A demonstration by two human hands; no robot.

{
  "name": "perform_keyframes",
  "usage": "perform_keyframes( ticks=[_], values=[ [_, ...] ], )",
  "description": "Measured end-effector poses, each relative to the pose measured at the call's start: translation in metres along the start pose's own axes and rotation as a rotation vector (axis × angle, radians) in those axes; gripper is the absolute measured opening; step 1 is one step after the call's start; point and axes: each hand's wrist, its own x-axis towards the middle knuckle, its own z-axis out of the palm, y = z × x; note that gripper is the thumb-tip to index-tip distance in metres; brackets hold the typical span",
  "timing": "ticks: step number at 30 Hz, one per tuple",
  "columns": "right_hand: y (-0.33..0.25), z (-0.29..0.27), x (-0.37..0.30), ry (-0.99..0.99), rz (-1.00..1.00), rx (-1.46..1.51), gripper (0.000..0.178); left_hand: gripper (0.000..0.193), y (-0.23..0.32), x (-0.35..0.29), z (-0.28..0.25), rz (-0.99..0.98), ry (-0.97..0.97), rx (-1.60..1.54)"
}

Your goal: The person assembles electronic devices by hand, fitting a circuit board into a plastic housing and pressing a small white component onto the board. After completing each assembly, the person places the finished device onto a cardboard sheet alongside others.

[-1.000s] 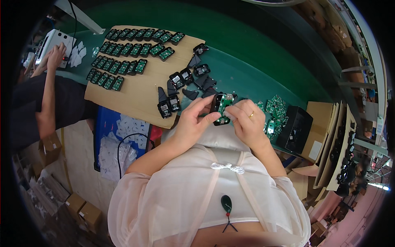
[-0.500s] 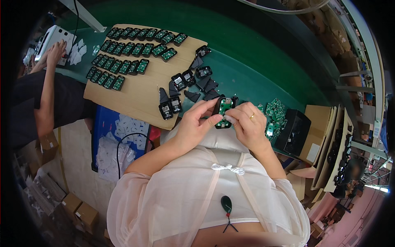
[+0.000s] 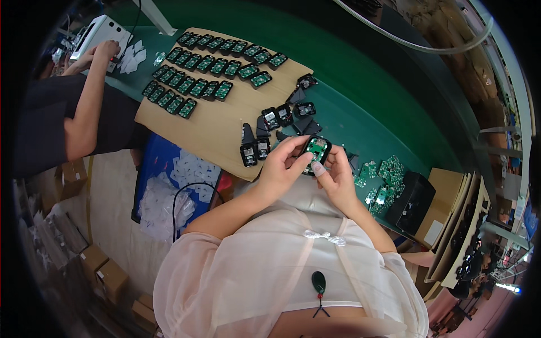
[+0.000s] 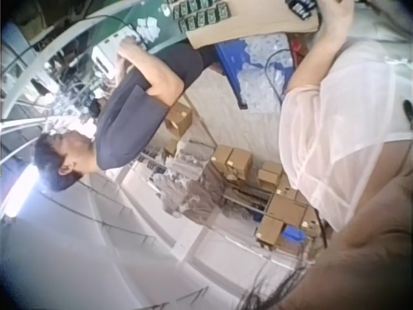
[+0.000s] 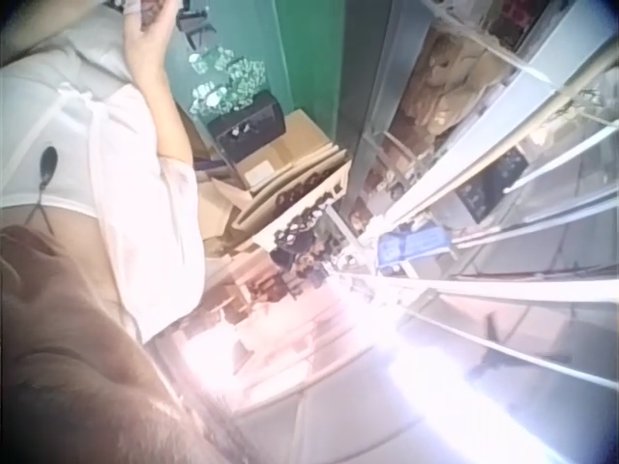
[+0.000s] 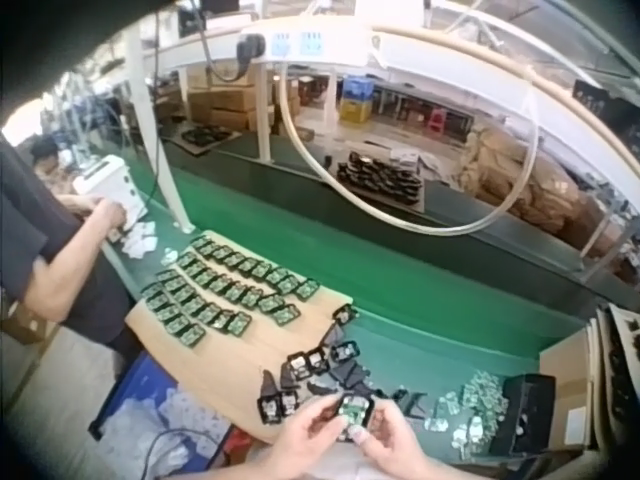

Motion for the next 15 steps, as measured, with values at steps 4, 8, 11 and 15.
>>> perform_keyframes(
  ticks=[4, 8, 11, 15],
  values=[
    [0.013, 0.008, 0.011, -0.032, -0.044, -0.009, 0.031, 0.033, -0.002, 0.003, -0.017, 0.102, -0.094, 0.172],
    [0.023, 0.015, 0.027, -0.045, -0.055, 0.018, 0.029, 0.025, -0.011, 0.013, -0.032, 0.085, 0.048, 0.232],
    [0.038, 0.014, 0.034, -0.039, 0.053, 0.053, 0.027, 0.018, -0.042, 0.047, -0.073, 0.112, 0.351, 0.502],
    [0.039, 0.008, 0.029, 0.028, 0.099, 0.047, 0.023, 0.019, -0.052, 0.101, -0.133, 0.059, 0.533, 1.074]
  ],
)
